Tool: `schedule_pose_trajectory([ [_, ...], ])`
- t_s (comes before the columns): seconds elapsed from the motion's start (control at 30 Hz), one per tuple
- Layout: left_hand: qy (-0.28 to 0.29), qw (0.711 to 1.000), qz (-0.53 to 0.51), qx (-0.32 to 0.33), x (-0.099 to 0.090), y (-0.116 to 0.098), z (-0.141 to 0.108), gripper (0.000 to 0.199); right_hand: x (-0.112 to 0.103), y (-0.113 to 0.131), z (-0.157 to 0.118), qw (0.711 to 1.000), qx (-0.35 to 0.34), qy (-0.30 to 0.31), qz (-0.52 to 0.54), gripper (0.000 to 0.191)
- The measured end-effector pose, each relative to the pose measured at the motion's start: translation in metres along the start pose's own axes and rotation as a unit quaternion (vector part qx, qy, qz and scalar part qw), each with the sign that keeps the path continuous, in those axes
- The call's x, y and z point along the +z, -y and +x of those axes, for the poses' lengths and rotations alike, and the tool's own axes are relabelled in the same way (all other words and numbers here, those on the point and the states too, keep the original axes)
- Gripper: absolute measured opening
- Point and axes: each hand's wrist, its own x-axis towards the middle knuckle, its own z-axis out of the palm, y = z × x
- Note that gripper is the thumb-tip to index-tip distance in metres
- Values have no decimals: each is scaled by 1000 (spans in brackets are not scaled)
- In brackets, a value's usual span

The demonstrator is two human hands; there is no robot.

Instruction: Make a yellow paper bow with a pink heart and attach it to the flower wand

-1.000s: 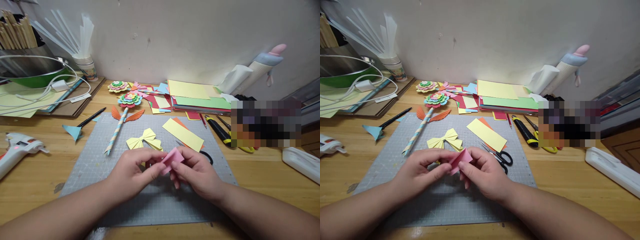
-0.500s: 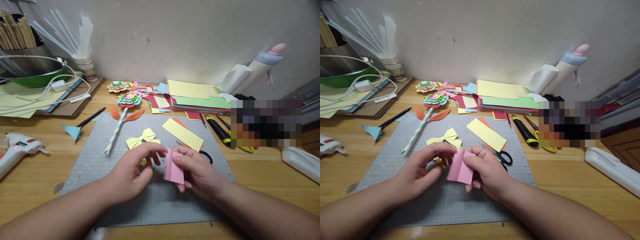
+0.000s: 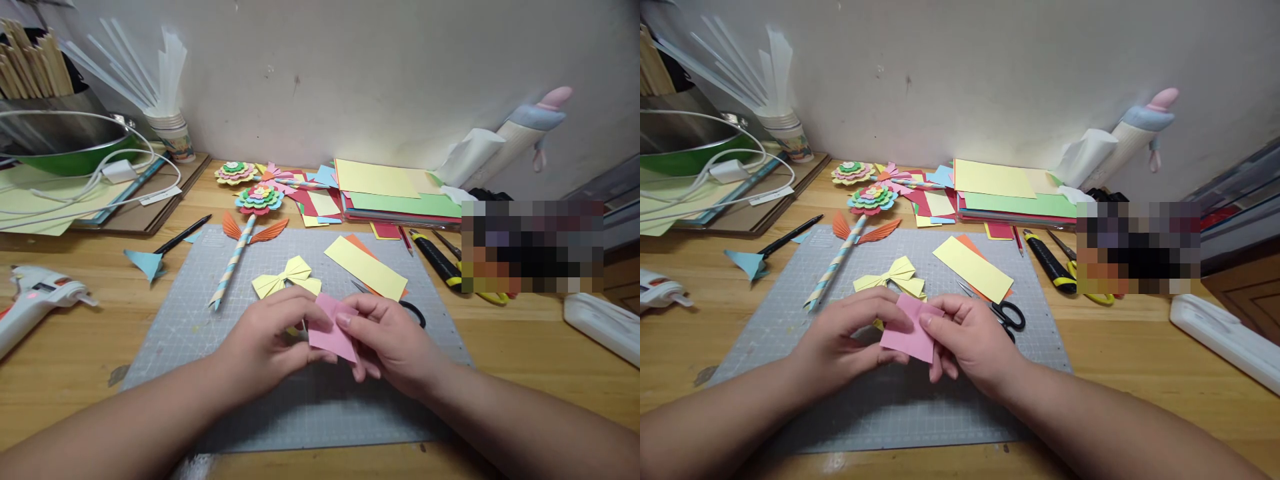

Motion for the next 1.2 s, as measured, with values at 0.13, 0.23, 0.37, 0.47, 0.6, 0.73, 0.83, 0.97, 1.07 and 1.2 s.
schedule_pose_trajectory([
  [0.13, -20, 992, -76, -95, 2, -3, 3, 14, 3, 0, -7, 996, -53, 7, -68, 24],
  [0.23, -39, 971, -156, -177, 6, -8, 3, 16, 3, -1, -11, 992, -101, 36, -67, 30],
  [0.37, -61, 932, -282, -219, 10, -12, 4, 22, 4, -3, -11, 992, -97, 56, -57, 31],
  [0.47, -53, 915, -325, -234, 10, -13, 5, 22, 6, -3, -9, 995, -80, 31, -57, 21],
  [0.6, -69, 918, -288, -263, 8, -11, 5, 22, 6, -4, -7, 996, -80, 26, -31, 21],
  [0.73, -93, 912, -282, -283, 9, -13, 4, 27, 6, -5, -7, 995, -91, 26, -6, 22],
  [0.83, -89, 919, -277, -267, 9, -15, 3, 27, 7, -5, -7, 996, -82, 14, -17, 17],
  [0.97, -66, 930, -279, -233, 9, -16, 0, 17, 5, -4, -6, 996, -81, 16, -22, 18],
  [1.07, -52, 930, -287, -225, 10, -16, -1, 13, 5, -4, -7, 997, -71, 16, -22, 20],
  [1.2, -55, 915, -319, -240, 12, -18, 0, 16, 6, -5, -10, 998, -56, 8, -25, 23],
])
